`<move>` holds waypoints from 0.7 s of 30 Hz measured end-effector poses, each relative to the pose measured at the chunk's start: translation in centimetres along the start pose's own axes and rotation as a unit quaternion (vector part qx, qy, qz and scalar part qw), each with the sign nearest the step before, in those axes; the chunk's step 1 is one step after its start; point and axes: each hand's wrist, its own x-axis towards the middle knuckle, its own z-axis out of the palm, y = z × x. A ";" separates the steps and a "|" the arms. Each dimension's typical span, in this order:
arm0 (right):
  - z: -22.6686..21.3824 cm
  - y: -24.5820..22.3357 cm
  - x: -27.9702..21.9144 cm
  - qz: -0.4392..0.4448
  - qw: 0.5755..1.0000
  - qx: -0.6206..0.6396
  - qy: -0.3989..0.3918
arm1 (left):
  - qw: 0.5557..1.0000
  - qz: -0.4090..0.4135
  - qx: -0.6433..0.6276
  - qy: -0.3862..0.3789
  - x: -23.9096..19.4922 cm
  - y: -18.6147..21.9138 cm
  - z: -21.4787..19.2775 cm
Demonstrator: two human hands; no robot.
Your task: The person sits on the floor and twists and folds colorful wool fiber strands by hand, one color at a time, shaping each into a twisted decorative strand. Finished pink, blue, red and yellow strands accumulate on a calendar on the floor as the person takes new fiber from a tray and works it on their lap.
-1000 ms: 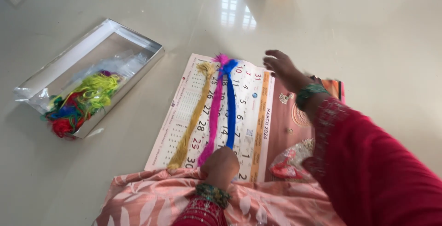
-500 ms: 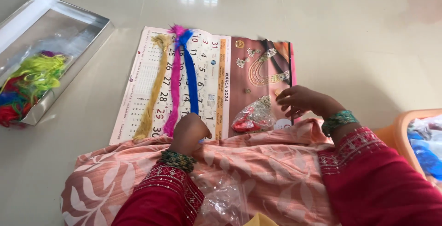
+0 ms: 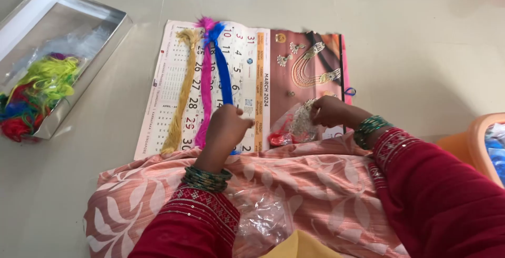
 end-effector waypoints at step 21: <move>5.8 -16.1 -30.5 -0.210 0.810 0.543 -0.069 | 0.713 -0.085 -0.654 -0.237 -21.3 -0.8 -1.9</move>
